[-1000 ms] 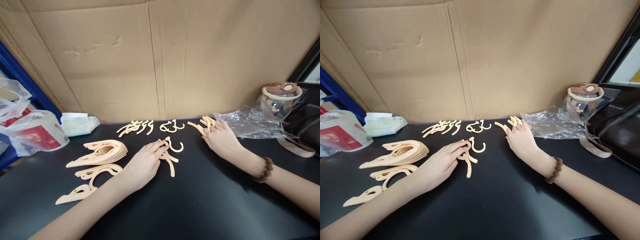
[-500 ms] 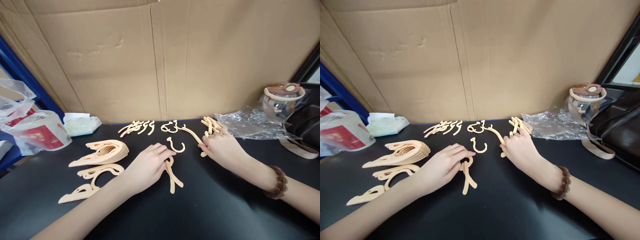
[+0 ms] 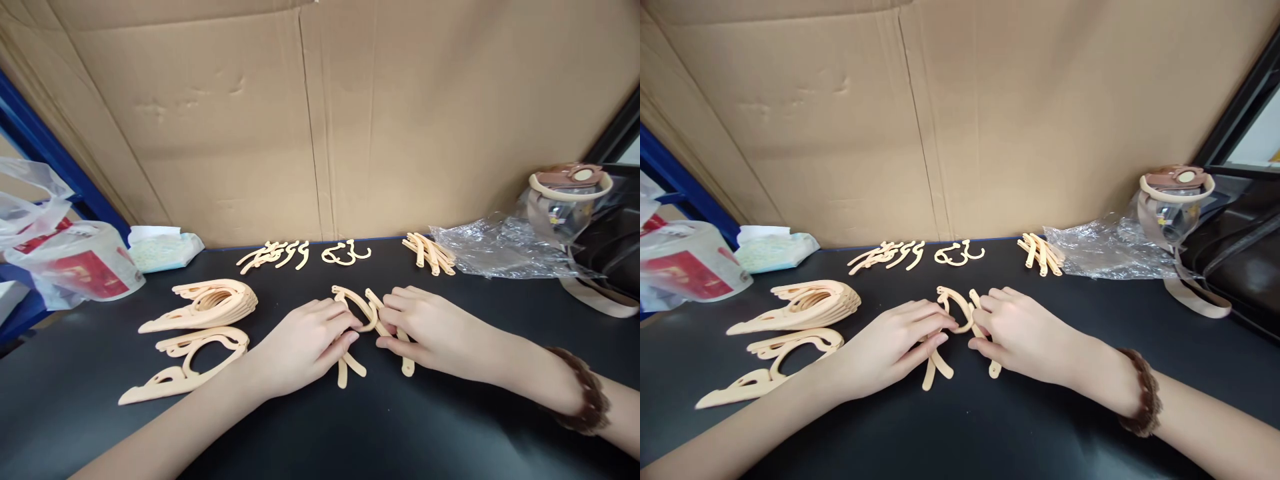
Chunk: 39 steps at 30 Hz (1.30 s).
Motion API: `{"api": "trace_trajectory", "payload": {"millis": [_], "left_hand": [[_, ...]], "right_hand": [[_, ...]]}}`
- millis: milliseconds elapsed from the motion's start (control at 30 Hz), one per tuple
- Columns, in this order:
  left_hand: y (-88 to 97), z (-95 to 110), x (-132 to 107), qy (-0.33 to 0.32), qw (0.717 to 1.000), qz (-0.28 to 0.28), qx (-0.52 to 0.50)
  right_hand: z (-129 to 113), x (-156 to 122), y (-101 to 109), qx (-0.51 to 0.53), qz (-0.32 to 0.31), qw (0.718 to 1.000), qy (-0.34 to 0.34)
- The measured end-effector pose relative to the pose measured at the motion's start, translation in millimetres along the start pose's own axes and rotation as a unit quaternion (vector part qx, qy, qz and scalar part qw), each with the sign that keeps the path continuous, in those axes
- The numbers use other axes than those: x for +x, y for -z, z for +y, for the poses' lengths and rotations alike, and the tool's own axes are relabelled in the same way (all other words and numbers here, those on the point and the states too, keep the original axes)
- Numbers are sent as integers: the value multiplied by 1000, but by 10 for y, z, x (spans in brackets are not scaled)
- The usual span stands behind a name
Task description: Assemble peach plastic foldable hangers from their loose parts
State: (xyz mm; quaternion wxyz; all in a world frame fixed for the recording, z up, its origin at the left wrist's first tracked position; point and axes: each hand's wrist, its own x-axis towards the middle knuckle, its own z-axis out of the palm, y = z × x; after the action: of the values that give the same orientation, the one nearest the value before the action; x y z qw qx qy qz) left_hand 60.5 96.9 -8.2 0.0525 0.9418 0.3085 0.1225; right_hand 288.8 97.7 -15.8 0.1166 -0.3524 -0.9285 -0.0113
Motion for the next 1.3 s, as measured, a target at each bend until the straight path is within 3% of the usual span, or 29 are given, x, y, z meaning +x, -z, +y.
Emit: {"api": "trace_trajectory", "payload": {"millis": [167, 300, 500, 800, 1067, 1300], "left_hand": [[5, 26, -10, -24, 999, 36, -18], [-84, -119, -30, 60, 993, 88, 43], [-144, -275, -25, 122, 991, 58, 8], [-134, -257, -38, 142, 987, 67, -28], [-98, -289, -27, 141, 987, 66, 36], [-97, -278, -22, 121, 986, 78, 79]], "right_hand": [[39, -4, 43, 37, -25, 999, 6], [49, -5, 74, 35, -36, 999, 21], [122, 13, 39, 35, 25, 999, -2], [189, -3, -117, 111, 15, 993, 48], [181, 33, -155, 57, 48, 996, -56], [197, 48, -127, 17, 81, 994, -74]]}}
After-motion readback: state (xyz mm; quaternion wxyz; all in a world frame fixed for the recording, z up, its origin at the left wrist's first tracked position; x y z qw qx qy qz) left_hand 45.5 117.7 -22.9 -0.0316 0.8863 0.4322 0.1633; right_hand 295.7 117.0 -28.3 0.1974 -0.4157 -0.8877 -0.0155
